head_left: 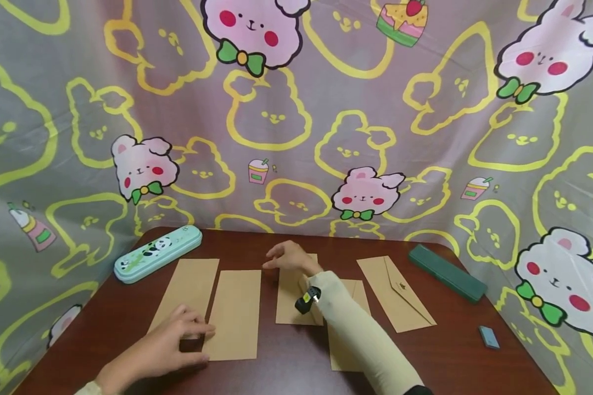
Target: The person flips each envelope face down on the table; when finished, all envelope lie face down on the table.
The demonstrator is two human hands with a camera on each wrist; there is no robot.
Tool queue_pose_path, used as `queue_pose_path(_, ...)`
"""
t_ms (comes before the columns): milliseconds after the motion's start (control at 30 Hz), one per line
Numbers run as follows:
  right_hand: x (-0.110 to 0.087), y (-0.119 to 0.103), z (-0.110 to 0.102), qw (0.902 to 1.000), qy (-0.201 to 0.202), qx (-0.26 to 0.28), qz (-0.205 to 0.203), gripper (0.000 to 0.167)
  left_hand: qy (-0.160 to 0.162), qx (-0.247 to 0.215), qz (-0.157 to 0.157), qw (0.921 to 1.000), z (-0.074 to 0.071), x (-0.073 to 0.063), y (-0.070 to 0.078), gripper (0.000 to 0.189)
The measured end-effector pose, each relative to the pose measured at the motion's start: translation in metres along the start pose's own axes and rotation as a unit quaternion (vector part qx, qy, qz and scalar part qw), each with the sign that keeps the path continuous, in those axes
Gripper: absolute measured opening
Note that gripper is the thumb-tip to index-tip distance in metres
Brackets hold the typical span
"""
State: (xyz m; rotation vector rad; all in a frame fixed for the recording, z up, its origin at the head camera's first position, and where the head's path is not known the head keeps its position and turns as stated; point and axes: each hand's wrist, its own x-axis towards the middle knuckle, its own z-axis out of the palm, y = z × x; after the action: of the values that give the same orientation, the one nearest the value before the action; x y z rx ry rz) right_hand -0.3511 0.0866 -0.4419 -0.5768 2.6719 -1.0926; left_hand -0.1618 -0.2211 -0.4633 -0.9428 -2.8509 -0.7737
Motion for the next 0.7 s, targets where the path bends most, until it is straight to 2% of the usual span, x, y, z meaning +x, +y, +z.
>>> queue_pose_path(133, -0.014, 0.030, -0.053, 0.9980, 0.035, -0.007, 0.053, 0.038, 0.040, 0.023, 0.023, 0.9987, 0.000, 0.021, 0.025, 0.050)
queue_pose_path(233, -0.017, 0.048, -0.069, 0.9951, 0.032, -0.030, 0.089, 0.039, 0.041, 0.046, 0.023, 0.9978, 0.006, 0.041, 0.046, 0.062)
queue_pose_path(300, -0.014, 0.054, -0.069, 0.9940, 0.016, -0.043, 0.099, 0.042, 0.018, 0.051, 0.004, 0.9985, 0.012, 0.057, 0.056, 0.071)
queue_pose_path(400, -0.011, 0.063, -0.063, 0.9918, 0.008, -0.062, 0.112, 0.046, -0.042, 0.044, -0.017, 0.9980, 0.025, 0.090, 0.067, 0.082)
queue_pose_path(533, -0.012, 0.074, -0.057, 0.9875, 0.024, -0.089, 0.128, 0.037, -0.123, 0.050, -0.042, 0.9902, 0.048, 0.127, 0.077, 0.089)
queue_pose_path(633, -0.014, 0.077, -0.058, 0.9859, 0.038, -0.098, 0.130, 0.024, -0.156, 0.097, -0.040, 0.9822, 0.058, 0.142, 0.085, 0.085)
queue_pose_path(700, -0.013, 0.076, -0.060, 0.9859, 0.039, -0.105, 0.124, 0.022, -0.161, 0.133, -0.035, 0.9774, 0.060, 0.147, 0.087, 0.080)
